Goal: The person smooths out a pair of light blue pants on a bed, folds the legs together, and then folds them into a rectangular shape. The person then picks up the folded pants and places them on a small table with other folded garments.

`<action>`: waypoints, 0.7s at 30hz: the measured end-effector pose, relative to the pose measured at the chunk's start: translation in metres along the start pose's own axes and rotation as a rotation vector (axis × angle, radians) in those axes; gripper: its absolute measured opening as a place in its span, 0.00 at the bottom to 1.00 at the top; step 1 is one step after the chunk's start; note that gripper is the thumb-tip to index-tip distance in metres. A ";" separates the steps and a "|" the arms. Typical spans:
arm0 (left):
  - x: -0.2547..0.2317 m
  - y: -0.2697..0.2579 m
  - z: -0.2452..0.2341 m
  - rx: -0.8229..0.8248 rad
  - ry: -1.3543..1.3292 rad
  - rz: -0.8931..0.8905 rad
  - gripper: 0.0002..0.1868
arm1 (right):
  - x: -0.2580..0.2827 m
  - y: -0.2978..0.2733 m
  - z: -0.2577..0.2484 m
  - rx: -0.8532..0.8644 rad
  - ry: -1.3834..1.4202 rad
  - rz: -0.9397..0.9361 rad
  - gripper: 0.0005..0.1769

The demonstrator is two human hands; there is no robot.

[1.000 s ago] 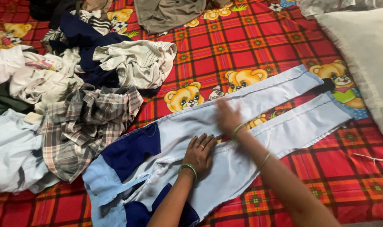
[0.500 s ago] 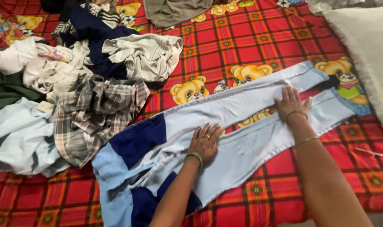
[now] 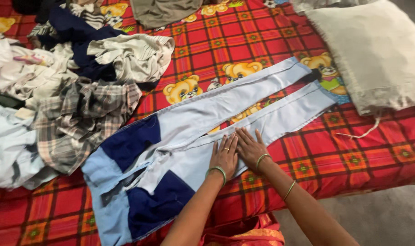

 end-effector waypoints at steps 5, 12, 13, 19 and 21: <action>-0.035 0.037 0.017 0.134 -0.022 -0.033 0.37 | -0.083 -0.003 0.002 -0.021 0.134 0.168 0.36; -0.065 0.085 0.030 0.121 0.073 0.077 0.36 | -0.183 -0.018 0.003 0.075 0.051 0.617 0.38; -0.065 0.092 0.033 0.144 0.102 0.054 0.37 | -0.172 -0.012 0.002 0.055 0.037 0.491 0.37; -0.081 0.125 0.041 0.151 0.195 0.109 0.35 | -0.212 -0.001 0.023 -0.008 -0.020 0.291 0.35; -0.092 0.133 0.050 0.146 0.268 0.202 0.33 | -0.269 -0.005 0.030 -0.032 0.066 0.431 0.36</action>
Point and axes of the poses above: each hand's wrist, its own y-axis towards the middle knuckle, its own z-axis out of the palm, x = y × z, the point moved 10 cm from there along y, towards the middle knuckle, and after that the axes turned 4 degrees about x, right-handed, at the moved point
